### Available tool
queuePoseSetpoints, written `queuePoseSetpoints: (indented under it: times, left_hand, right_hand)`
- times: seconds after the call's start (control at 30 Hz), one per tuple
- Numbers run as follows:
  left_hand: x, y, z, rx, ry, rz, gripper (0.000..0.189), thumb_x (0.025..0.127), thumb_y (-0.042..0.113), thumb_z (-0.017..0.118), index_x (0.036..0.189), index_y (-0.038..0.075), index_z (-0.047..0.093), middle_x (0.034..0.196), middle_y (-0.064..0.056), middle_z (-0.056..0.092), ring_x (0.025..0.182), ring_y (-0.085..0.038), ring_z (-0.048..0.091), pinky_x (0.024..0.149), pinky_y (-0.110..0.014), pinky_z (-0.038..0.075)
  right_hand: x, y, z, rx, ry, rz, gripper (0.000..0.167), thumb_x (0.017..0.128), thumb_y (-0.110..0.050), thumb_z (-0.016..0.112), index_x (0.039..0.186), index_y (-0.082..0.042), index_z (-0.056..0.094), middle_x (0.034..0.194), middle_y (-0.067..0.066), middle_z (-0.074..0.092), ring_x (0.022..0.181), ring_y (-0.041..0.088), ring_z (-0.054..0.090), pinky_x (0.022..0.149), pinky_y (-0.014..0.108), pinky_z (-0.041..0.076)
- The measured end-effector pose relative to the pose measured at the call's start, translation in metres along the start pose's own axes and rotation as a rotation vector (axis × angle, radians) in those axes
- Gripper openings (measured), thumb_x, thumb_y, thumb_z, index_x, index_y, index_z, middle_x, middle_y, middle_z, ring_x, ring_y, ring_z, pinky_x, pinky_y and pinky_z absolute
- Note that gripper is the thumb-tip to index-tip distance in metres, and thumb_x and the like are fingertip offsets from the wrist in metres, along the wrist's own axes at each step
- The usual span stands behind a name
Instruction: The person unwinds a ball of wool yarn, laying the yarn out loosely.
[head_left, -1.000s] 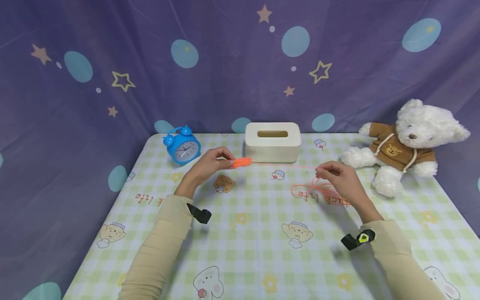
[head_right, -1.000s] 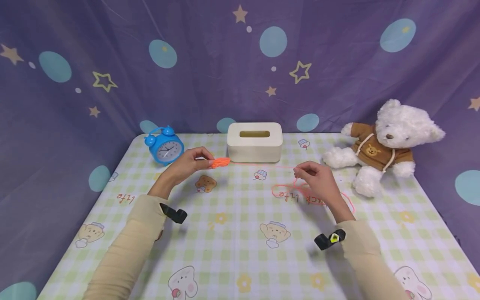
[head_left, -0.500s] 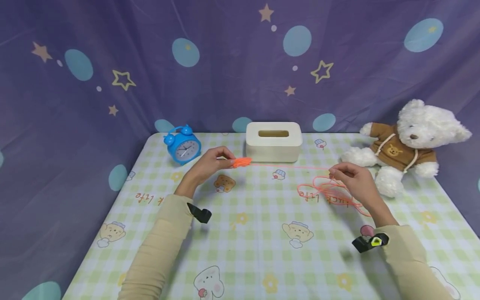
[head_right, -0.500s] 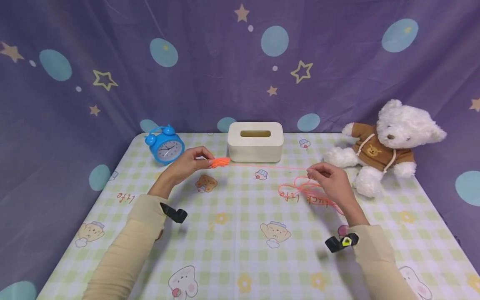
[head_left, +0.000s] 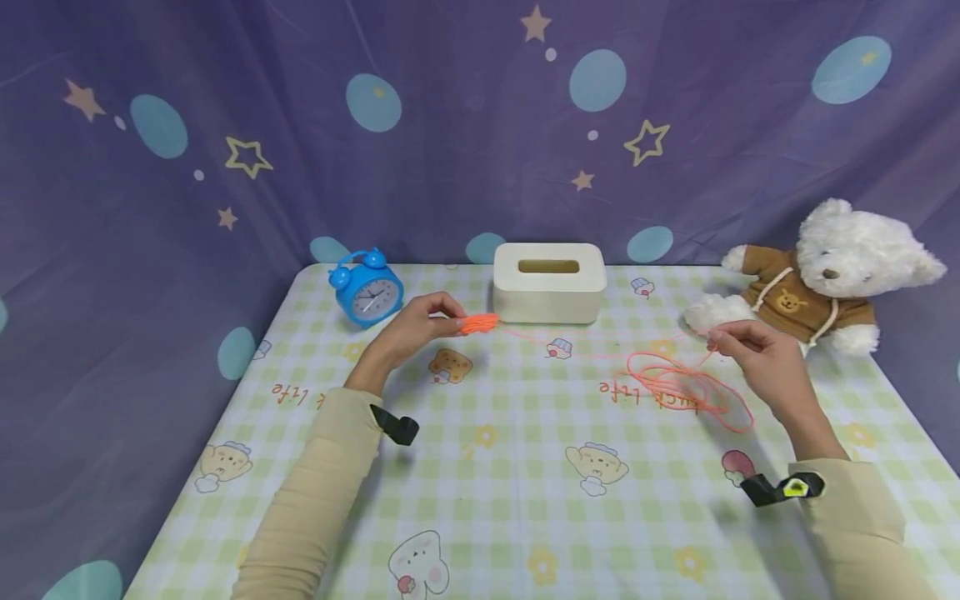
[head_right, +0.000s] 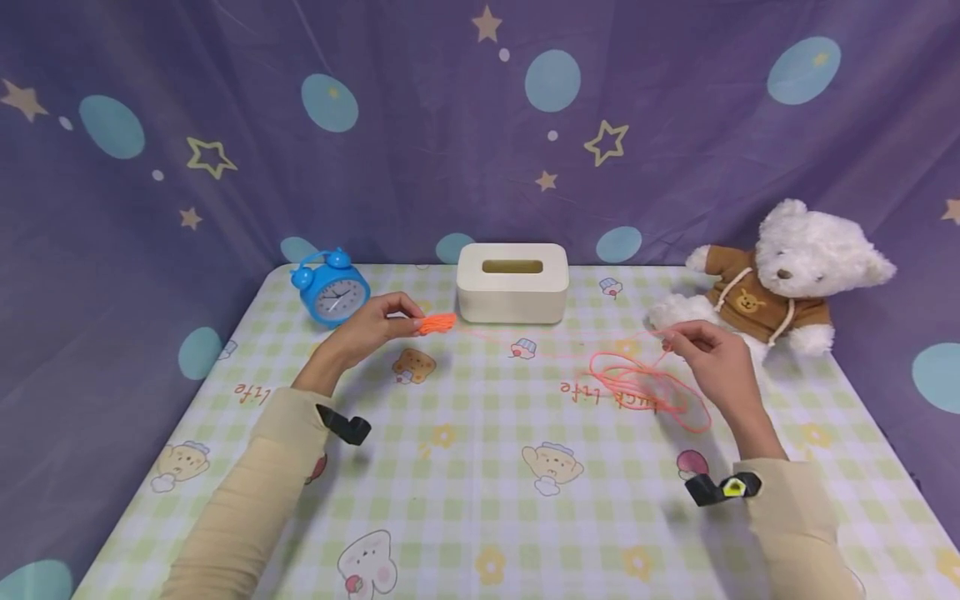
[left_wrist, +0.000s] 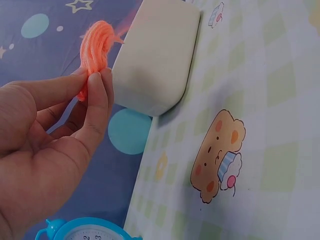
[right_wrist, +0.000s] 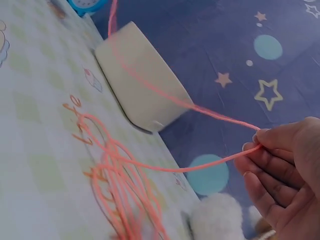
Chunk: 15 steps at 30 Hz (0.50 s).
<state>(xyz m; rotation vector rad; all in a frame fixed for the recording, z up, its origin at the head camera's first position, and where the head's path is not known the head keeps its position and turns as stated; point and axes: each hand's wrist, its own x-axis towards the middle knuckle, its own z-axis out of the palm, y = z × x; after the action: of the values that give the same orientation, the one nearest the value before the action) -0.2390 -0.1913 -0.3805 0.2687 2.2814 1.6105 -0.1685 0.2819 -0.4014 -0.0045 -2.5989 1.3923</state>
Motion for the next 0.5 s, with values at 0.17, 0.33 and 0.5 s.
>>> queuePoseSetpoints:
  times: [0.17, 0.33, 0.5]
  left_hand:
    - [0.0, -0.001, -0.001, -0.009, 0.002, 0.003, 0.01, 0.093, 0.01, 0.062, 0.101, 0.005, 0.06, 0.109, -0.014, 0.058, 0.106, -0.042, 0.06, 0.099, -0.056, 0.044]
    - [0.0, -0.001, -0.002, 0.003, 0.003, 0.002, 0.012, 0.093, 0.012, 0.062, 0.102, 0.004, 0.06, 0.109, -0.013, 0.059, 0.107, -0.043, 0.058, 0.098, -0.054, 0.045]
    - [0.001, 0.001, -0.002, 0.029, -0.003, -0.012, 0.014, 0.094, 0.013, 0.061, 0.105, 0.004, 0.061, 0.11, -0.012, 0.059, 0.105, -0.038, 0.059, 0.095, -0.047, 0.048]
  right_hand:
    - [-0.003, 0.007, -0.014, 0.014, 0.023, 0.01, 0.034, 0.093, -0.026, 0.063, 0.109, 0.004, 0.064, 0.077, -0.024, 0.067, 0.073, -0.006, 0.061, 0.064, 0.009, 0.045]
    - [-0.008, 0.009, -0.02, -0.04, -0.013, 0.016, 0.031, 0.092, -0.029, 0.064, 0.106, -0.001, 0.067, 0.077, -0.024, 0.067, 0.072, -0.007, 0.061, 0.062, 0.012, 0.046]
    - [-0.011, 0.011, -0.016, -0.192, -0.095, -0.004, 0.03, 0.094, -0.034, 0.062, 0.103, -0.007, 0.069, 0.083, -0.011, 0.072, 0.074, -0.011, 0.06, 0.062, 0.011, 0.046]
